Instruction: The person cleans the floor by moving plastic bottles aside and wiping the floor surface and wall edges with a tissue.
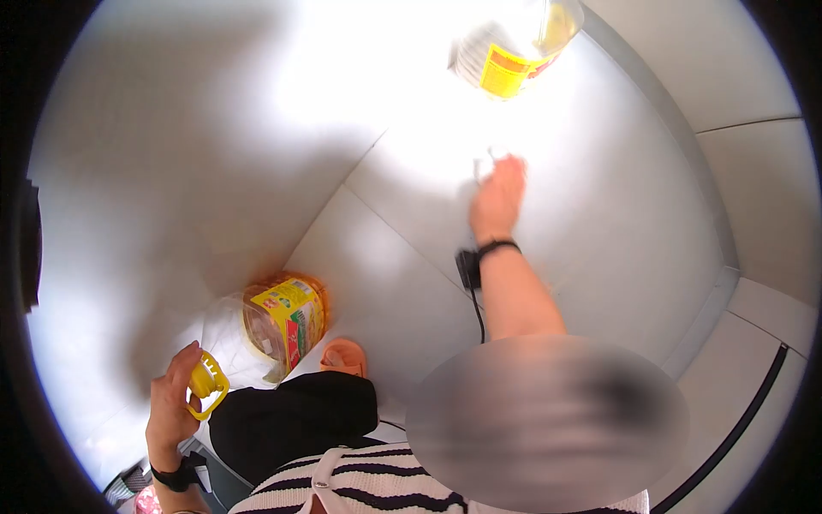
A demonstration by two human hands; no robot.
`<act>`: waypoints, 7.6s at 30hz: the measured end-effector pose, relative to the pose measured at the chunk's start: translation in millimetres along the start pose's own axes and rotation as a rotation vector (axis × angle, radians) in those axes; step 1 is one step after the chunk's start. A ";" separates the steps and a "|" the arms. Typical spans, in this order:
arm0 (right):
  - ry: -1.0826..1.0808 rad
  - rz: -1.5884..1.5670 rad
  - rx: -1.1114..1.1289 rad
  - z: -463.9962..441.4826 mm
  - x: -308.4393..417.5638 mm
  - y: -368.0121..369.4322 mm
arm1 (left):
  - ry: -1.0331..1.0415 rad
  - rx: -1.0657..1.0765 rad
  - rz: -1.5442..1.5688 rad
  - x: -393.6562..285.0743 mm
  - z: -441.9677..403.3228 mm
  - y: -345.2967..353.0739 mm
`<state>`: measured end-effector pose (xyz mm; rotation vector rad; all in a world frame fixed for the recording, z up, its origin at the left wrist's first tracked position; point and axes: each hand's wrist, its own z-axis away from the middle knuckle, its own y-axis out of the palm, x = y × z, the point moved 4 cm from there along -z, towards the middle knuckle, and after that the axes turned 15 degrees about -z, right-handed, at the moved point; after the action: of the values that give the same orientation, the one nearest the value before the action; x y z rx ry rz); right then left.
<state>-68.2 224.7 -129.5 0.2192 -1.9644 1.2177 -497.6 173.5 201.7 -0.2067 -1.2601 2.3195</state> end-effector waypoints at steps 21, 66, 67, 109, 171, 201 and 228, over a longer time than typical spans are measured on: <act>-0.696 -0.131 0.651 -22.1 10.1 33.2 | -0.127 -0.280 0.237 -36.2 2.5 0.7; -0.077 -0.030 -0.241 -18.7 -165.4 -344.6 | 0.342 -0.627 -0.538 -211.5 -11.4 -199.3; -0.065 -0.214 -0.105 -22.7 -140.7 -321.5 | 0.348 -0.650 -0.539 -207.7 -16.2 -204.5; 0.606 -0.480 -0.446 271.9 -148.1 -459.0 | 0.397 -0.806 -0.454 -275.3 32.5 -157.6; 0.257 -0.116 -0.298 305.0 -89.9 -364.3 | 0.965 -0.458 -0.467 -449.6 14.2 -74.8; 0.214 0.192 -0.273 215.1 -209.4 -456.9 | 0.984 -0.382 -0.505 -489.6 0.2 -67.4; 0.778 0.355 -0.371 467.4 -230.9 -572.8 | 1.180 0.406 -0.122 -481.4 18.6 38.2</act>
<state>132.3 -513.1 -6.1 -0.7185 -1.5062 0.9154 -99.0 -91.3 134.1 -1.0991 -0.1965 1.7288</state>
